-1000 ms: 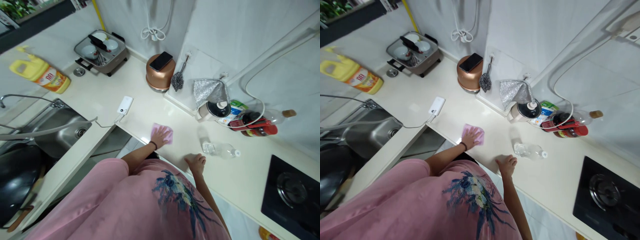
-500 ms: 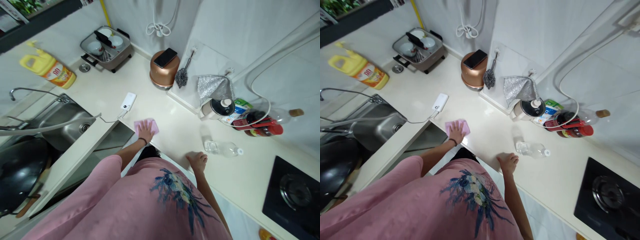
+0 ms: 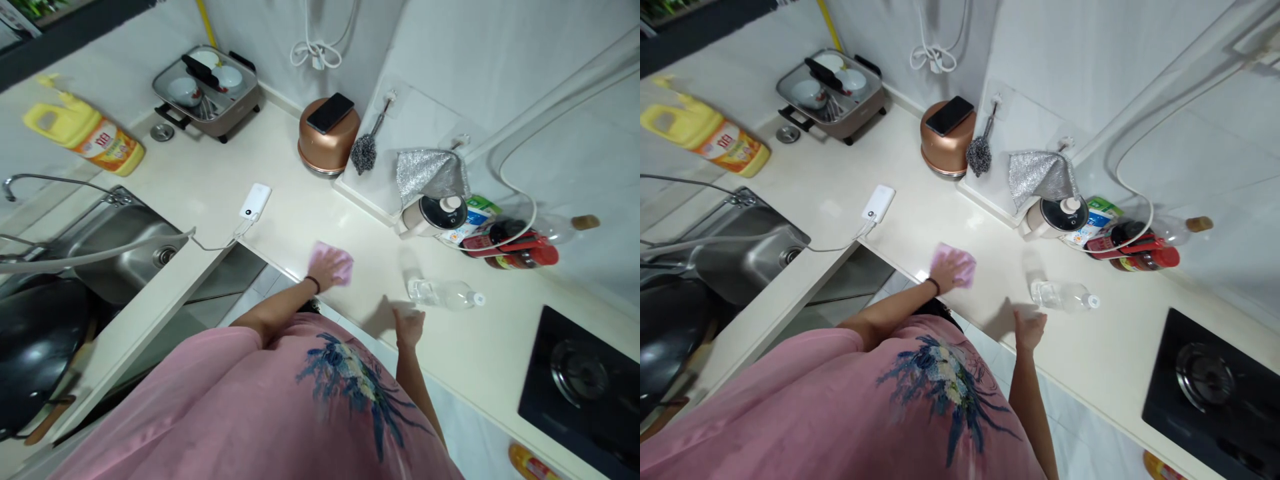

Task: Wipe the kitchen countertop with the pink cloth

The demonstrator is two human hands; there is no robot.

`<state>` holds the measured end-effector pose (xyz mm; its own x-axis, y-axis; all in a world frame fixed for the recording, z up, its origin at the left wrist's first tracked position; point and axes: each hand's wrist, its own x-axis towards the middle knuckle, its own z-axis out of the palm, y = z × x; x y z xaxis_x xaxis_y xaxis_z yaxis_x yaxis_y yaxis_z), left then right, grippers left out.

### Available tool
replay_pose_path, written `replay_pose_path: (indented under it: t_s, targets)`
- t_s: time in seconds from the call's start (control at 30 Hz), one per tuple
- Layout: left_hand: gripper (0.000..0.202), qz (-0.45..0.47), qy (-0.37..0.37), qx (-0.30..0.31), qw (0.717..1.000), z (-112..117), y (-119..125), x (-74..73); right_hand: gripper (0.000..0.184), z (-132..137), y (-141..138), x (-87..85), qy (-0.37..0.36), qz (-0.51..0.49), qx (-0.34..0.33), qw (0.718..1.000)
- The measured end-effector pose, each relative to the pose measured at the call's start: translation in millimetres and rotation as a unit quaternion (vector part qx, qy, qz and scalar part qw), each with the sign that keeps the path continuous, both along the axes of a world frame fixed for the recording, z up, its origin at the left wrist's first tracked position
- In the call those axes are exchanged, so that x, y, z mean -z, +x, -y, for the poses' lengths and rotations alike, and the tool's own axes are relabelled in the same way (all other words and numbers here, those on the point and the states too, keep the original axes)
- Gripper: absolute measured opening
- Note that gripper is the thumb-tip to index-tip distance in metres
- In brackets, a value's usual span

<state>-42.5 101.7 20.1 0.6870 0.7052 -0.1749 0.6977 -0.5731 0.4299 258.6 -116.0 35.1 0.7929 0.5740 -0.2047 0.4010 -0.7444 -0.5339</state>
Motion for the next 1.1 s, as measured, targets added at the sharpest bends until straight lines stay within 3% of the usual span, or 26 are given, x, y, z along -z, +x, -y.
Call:
replay_pose_path:
  t_s: [0.1,0.23,0.33,0.43,0.53,0.63,0.7,0.8,0.87,0.93,1.0,1.1]
  targets:
    - [0.078,-0.072,-0.034,-0.183,0.98,-54,-67,-11.1,0.127,4,16,-6.4,0.072,-0.009,0.114,0.991]
    - [0.082,-0.121,-0.036,-0.319,0.939,-85,-148,-22.6,0.135,-17,39,-17.8,0.231,-0.012,0.123,0.965]
    - [0.083,-0.129,-0.03,-0.34,0.931,-82,-173,-27.8,0.122,-44,56,-25.4,0.318,0.009,0.115,0.941]
    - [0.082,-0.123,-0.032,-0.346,0.93,-78,-173,-30.3,0.113,-62,69,-36.8,0.336,-0.007,0.116,0.935]
    - [0.081,-0.117,-0.039,-0.348,0.929,-78,-169,-30.9,0.108,-68,71,-56.3,0.292,-0.101,0.045,0.95]
    - [0.081,-0.118,-0.043,-0.346,0.93,-79,-169,-30.6,0.091,-80,47,-77.7,0.165,-0.263,-0.093,0.946]
    - [0.082,-0.118,-0.043,-0.347,0.93,-80,-170,-30.4,0.08,-96,14,-87.0,0.056,-0.365,-0.179,0.912]
    - [0.082,-0.114,-0.047,-0.348,0.93,-80,-171,-31.1,0.071,-124,-48,-89.6,-0.08,-0.47,-0.271,0.836]
    - [0.082,-0.112,-0.05,-0.348,0.93,-80,-171,-32.1,0.065,-137,-80,-87.2,-0.124,-0.496,-0.305,0.804]
    - [0.082,-0.111,-0.053,-0.347,0.93,-81,-170,-32.6,0.057,-143,-96,-85.4,-0.14,-0.501,-0.321,0.792]
    - [0.082,-0.11,-0.056,-0.347,0.93,-81,-170,-32.3,0.052,-142,-97,-86.7,-0.153,-0.499,-0.328,0.788]
    - [0.082,-0.11,-0.054,-0.348,0.929,-80,-171,-30.9,0.052,-132,-76,-94.2,-0.153,-0.485,-0.326,0.797]
